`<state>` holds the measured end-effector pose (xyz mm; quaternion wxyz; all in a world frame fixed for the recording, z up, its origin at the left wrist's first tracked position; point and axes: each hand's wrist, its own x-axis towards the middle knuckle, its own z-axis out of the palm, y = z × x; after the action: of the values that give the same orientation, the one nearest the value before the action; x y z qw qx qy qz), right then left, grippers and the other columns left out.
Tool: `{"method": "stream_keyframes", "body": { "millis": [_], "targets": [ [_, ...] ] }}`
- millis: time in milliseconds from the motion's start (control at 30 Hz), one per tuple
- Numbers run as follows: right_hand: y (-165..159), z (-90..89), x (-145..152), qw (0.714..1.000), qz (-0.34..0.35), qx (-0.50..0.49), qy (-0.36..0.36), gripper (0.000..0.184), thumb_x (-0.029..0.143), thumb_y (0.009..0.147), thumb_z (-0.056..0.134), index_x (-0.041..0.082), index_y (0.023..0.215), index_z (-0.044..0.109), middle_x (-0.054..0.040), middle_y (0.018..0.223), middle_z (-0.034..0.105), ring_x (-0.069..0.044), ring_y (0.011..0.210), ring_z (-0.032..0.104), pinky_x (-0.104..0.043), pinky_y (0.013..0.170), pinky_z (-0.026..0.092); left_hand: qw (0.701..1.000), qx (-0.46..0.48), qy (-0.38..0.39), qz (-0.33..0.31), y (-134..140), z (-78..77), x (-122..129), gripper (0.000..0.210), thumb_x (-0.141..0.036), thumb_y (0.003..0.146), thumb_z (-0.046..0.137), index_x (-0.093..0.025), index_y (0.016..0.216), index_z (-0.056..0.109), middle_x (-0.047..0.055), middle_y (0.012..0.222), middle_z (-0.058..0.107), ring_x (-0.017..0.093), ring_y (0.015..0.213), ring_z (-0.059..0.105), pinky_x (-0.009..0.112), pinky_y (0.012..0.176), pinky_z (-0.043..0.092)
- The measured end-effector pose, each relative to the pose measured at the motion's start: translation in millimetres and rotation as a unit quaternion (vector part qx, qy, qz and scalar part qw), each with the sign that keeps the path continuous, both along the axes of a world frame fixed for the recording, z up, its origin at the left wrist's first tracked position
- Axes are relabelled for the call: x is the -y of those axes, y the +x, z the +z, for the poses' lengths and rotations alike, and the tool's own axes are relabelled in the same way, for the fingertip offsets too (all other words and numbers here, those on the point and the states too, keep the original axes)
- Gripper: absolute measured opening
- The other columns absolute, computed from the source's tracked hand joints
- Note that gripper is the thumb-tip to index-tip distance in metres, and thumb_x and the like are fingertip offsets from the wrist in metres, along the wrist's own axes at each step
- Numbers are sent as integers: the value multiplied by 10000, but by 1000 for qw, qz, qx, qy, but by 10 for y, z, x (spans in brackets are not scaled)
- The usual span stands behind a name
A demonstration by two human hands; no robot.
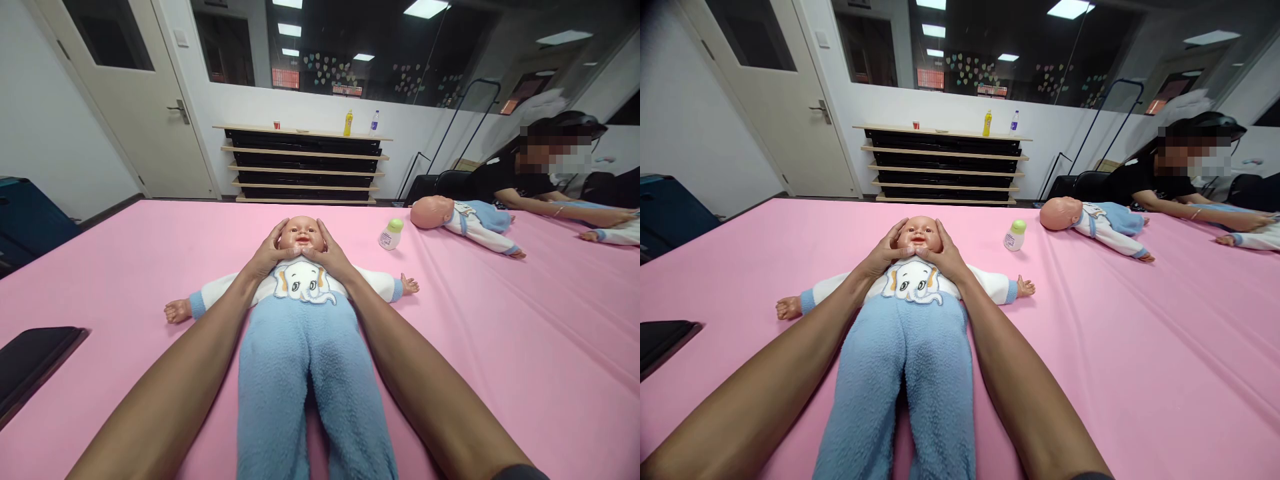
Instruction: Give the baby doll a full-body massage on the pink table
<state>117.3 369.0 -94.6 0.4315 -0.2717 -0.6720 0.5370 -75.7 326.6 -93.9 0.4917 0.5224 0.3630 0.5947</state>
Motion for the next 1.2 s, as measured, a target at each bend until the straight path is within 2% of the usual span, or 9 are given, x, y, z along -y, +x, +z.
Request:
{"method": "stream_keyframes", "body": {
  "millis": [200,533,733,933,1067,1200],
  "targets": [
    [-9,7,-3,1000,7,-7,-15,1048,463,725,816,318,1558,196,-7,1558,350,-240,1418,377,-412,1185,327,999,19,-22,-13,0,8,12,1057,-204,676,836,-343,1545,250,83,1532,403,336,1344,473,479,1133,388],
    [-8,-16,-63,996,27,-67,-59,969,398,724,813,292,1535,291,-12,1510,434,-244,1348,472,-395,1150,385,999,23,-15,-18,-32,-23,-16,999,-199,671,826,-323,1522,318,90,1541,385,339,1344,470,477,1123,405],
    [-43,-34,-64,988,41,-110,-100,824,558,833,660,312,1531,298,1,1462,495,-232,1295,533,-401,1103,443,999,33,-22,-21,-19,-2,1,976,-217,685,815,-301,1522,320,98,1504,437,335,1324,494,474,1119,408],
    [-4,20,27,999,7,-41,-14,1104,434,637,869,300,1545,255,-23,1536,388,-267,1385,422,-429,1157,368,1000,0,-9,-3,19,17,22,1084,-195,616,876,-309,1525,297,107,1517,413,347,1312,502,465,1089,447],
    [-1,18,12,999,10,-48,-22,1053,435,670,848,284,1541,276,-32,1531,397,-259,1370,442,-408,1155,373,1000,6,-5,5,4,-4,4,1024,-205,633,862,-297,1509,339,106,1508,426,353,1323,488,476,1094,438],
    [-21,-46,-72,994,23,-88,-66,1014,426,673,840,272,1528,317,-43,1476,475,-268,1309,511,-407,1119,420,999,38,-13,-8,-12,-6,-6,952,-194,673,814,-289,1503,357,96,1499,441,336,1330,484,468,1110,423]
  ]
}}
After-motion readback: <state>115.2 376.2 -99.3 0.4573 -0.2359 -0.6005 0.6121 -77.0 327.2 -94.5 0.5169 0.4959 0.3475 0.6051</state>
